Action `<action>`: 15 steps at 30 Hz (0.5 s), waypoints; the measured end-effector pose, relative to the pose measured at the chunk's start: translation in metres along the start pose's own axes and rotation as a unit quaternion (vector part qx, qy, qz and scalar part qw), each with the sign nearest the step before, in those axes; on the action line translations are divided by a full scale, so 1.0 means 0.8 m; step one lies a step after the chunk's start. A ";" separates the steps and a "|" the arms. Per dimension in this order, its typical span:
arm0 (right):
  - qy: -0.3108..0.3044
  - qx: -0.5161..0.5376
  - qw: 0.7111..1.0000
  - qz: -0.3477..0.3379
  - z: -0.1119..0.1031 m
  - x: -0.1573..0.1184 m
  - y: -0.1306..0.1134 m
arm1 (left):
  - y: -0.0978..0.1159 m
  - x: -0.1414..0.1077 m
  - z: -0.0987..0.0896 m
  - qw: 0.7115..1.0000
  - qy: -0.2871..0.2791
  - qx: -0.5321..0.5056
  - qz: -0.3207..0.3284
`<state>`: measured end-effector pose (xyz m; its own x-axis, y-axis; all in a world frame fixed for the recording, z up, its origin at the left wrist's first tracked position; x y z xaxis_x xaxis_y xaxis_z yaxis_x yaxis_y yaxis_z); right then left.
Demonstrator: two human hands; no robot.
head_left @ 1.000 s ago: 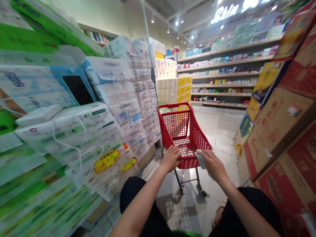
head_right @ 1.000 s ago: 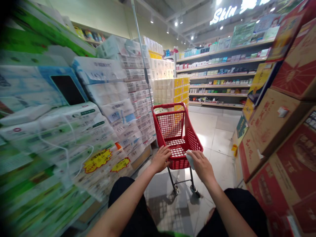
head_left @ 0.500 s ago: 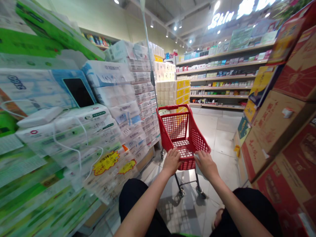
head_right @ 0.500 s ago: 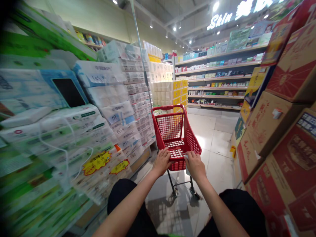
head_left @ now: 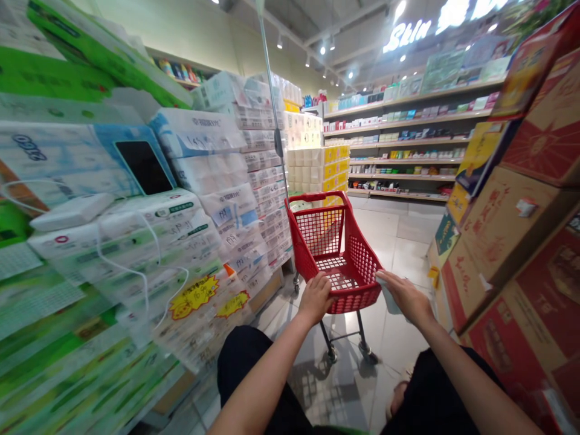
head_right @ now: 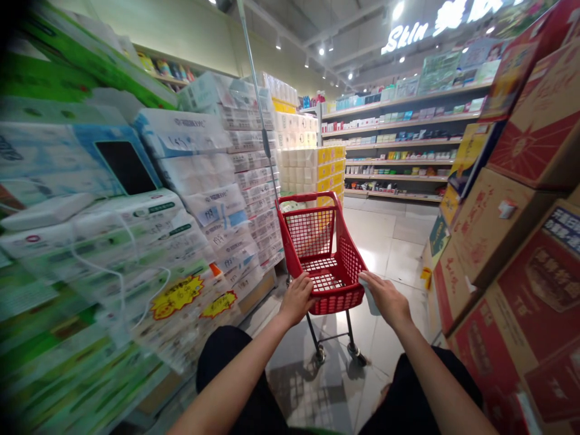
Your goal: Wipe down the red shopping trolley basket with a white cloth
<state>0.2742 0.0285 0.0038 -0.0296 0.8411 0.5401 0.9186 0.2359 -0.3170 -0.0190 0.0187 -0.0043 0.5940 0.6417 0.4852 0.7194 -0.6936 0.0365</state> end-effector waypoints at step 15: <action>-0.020 0.077 0.995 -0.052 0.019 -0.059 -0.117 | 0.059 0.030 0.019 0.998 -0.020 0.053 0.008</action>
<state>0.1836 -0.0260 -0.0041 -0.1401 0.8257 0.5465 0.8384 0.3926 -0.3782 0.0352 0.0063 -0.0041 0.6177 0.6451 0.4497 0.7429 -0.6663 -0.0646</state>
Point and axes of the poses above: each hand's wrist, its own x-axis towards the middle knuckle, its own z-axis out of the palm, y = z × x, the point moved 3 cm from there along x, towards the middle knuckle, and after that the axes turned 12 degrees about z, right-handed, at the moved point
